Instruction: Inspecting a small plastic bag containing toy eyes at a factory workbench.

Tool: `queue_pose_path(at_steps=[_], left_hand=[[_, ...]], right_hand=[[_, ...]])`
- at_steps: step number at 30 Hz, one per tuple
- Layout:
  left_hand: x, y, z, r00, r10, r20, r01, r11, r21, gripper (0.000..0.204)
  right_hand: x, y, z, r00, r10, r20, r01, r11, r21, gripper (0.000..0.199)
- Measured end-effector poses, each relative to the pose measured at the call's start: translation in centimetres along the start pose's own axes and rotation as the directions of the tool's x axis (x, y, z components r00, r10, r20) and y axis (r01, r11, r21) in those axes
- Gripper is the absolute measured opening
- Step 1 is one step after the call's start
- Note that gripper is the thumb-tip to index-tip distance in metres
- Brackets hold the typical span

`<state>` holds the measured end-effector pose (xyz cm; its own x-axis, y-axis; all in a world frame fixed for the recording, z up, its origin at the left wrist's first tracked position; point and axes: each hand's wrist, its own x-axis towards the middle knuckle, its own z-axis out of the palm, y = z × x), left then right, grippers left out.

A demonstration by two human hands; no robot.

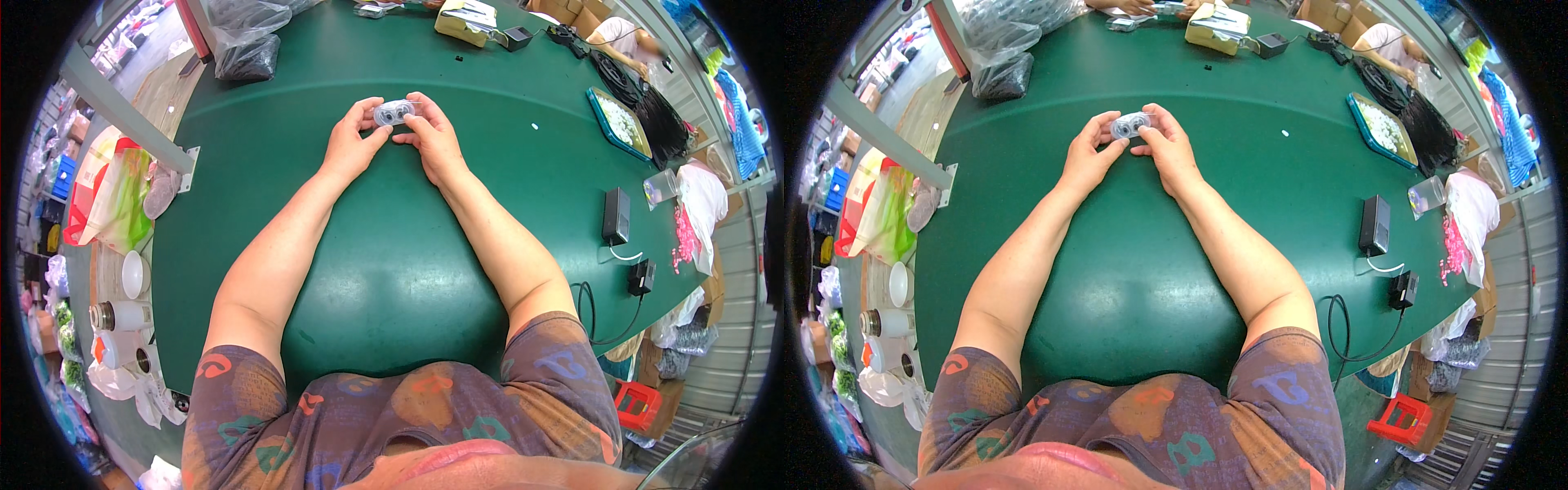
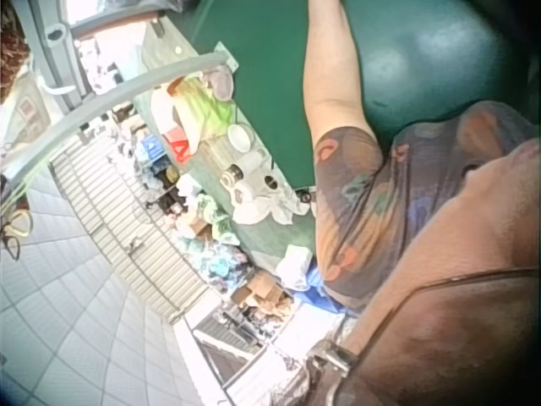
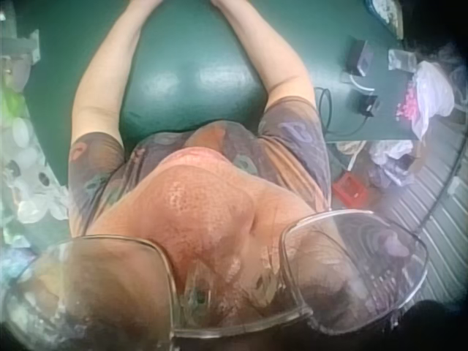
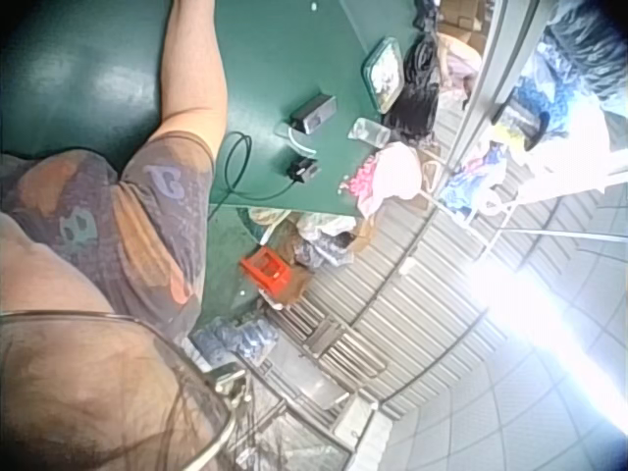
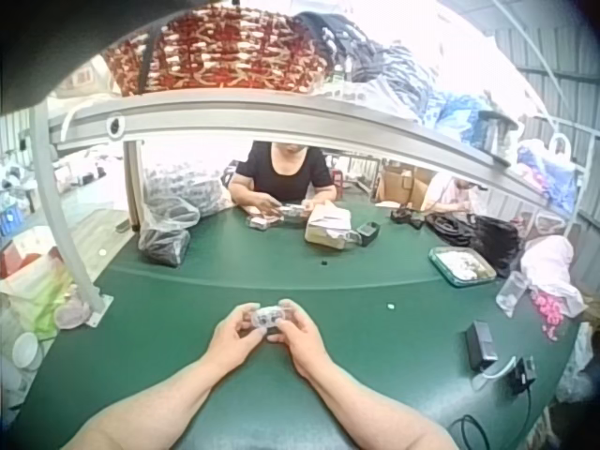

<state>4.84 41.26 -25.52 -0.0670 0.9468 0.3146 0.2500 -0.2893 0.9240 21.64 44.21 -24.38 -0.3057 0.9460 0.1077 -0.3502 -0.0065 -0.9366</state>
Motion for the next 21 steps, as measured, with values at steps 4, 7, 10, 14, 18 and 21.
queue_pose_path(at_steps=[4, 7, 10, 14, 18, 21], left_hand=[[-0.1, -0.1, 0.2, 1.0, 0.003, 0.001, -0.003, 1.0, -0.004, 0.051], [0.1, -0.3, 0.2, 1.0, 0.005, -0.001, -0.005, 1.0, -0.012, 0.051], [0.4, -0.8, 0.2, 1.0, 0.03, -0.008, -0.031, 0.999, -0.04, 0.052], [0.2, 0.1, 0.3, 0.999, 0.049, 0.008, -0.048, 0.992, -0.113, 0.052], [0.3, 0.3, 0.2, 0.997, 0.072, -0.032, -0.076, 0.987, -0.141, 0.059], [0.1, 0.4, 0.4, 0.997, 0.068, -0.041, -0.073, 0.986, -0.147, 0.063]], right_hand=[[-0.2, 0.0, -0.2, 1.0, -0.003, 0.002, 0.003, 1.0, -0.003, 0.042], [-0.1, 0.2, -0.2, 1.0, -0.001, -0.003, 0.001, 1.0, 0.01, 0.042], [0.0, 0.1, -0.1, 1.0, -0.013, 0.0, 0.013, 1.0, 0.022, 0.043], [0.0, 0.1, -0.3, 0.999, -0.033, 0.005, 0.033, 0.999, 0.037, 0.049], [-0.1, 0.0, 0.1, 0.999, -0.044, 0.006, 0.044, 0.998, 0.051, 0.053], [-0.2, 0.0, -0.1, 0.999, -0.047, 0.005, 0.046, 0.999, 0.029, 0.053]])
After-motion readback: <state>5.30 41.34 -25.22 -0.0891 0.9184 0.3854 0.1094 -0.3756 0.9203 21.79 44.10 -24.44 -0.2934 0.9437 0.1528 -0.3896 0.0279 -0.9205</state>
